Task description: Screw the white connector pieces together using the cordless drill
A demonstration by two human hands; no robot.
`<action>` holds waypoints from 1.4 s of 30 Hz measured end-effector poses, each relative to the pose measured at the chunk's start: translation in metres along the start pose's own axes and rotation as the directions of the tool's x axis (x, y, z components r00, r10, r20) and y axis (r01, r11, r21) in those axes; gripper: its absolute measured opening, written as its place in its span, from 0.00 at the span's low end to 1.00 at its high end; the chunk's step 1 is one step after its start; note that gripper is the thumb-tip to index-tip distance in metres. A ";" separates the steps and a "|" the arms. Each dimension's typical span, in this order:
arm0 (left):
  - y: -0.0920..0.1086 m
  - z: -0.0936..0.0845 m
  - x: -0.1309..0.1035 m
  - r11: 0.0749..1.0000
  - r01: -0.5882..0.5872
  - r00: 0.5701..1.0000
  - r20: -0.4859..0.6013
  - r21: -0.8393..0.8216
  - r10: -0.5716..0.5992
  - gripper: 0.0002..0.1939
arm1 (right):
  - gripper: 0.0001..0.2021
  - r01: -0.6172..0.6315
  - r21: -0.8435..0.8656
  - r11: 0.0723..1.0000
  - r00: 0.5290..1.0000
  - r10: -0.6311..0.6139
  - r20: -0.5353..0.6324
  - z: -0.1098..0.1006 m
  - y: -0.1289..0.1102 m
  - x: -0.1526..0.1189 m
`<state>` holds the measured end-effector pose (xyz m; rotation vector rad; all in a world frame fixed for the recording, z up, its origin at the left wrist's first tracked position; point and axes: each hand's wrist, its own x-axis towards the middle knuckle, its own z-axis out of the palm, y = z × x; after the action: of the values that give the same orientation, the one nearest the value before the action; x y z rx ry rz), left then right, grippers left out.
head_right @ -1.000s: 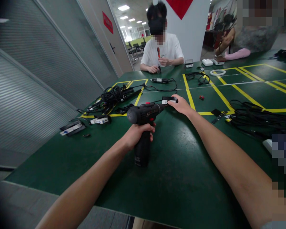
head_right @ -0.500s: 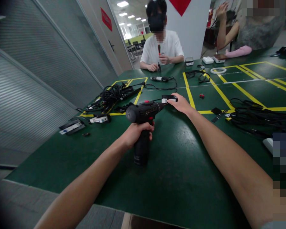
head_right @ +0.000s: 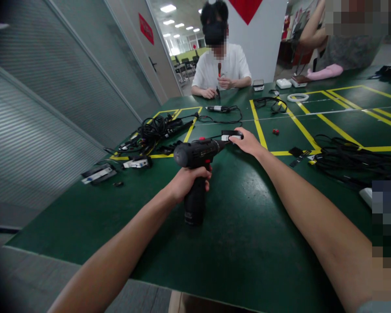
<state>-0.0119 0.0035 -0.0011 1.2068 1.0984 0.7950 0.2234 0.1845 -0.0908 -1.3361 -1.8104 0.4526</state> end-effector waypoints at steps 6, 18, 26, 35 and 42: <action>-0.001 -0.001 0.002 1.000 0.005 1.000 0.010 0.012 -0.005 0.07 | 0.21 -0.001 0.003 1.000 1.000 0.001 -0.005 0.000 -0.002 -0.001; 0.000 0.001 -0.001 1.000 -0.009 1.000 -0.008 0.008 0.009 0.08 | 0.22 -0.003 0.005 1.000 1.000 0.003 0.003 -0.001 0.000 -0.001; -0.001 0.000 0.002 1.000 0.011 1.000 0.000 -0.002 -0.011 0.08 | 0.22 0.004 -0.002 1.000 1.000 -0.004 0.005 -0.001 0.001 0.000; 0.001 0.003 0.002 1.000 -0.006 1.000 0.011 0.015 0.006 0.07 | 0.22 -0.002 -0.007 1.000 1.000 0.002 0.006 -0.003 0.001 0.000; -0.001 0.001 0.002 0.999 -0.036 0.999 0.024 -0.015 0.036 0.08 | 0.21 -0.008 0.002 1.000 1.000 0.008 0.005 -0.003 -0.002 -0.002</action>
<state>-0.0101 0.0044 -0.0024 1.2245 1.0521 0.8126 0.2244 0.1814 -0.0888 -1.3426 -1.8090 0.4629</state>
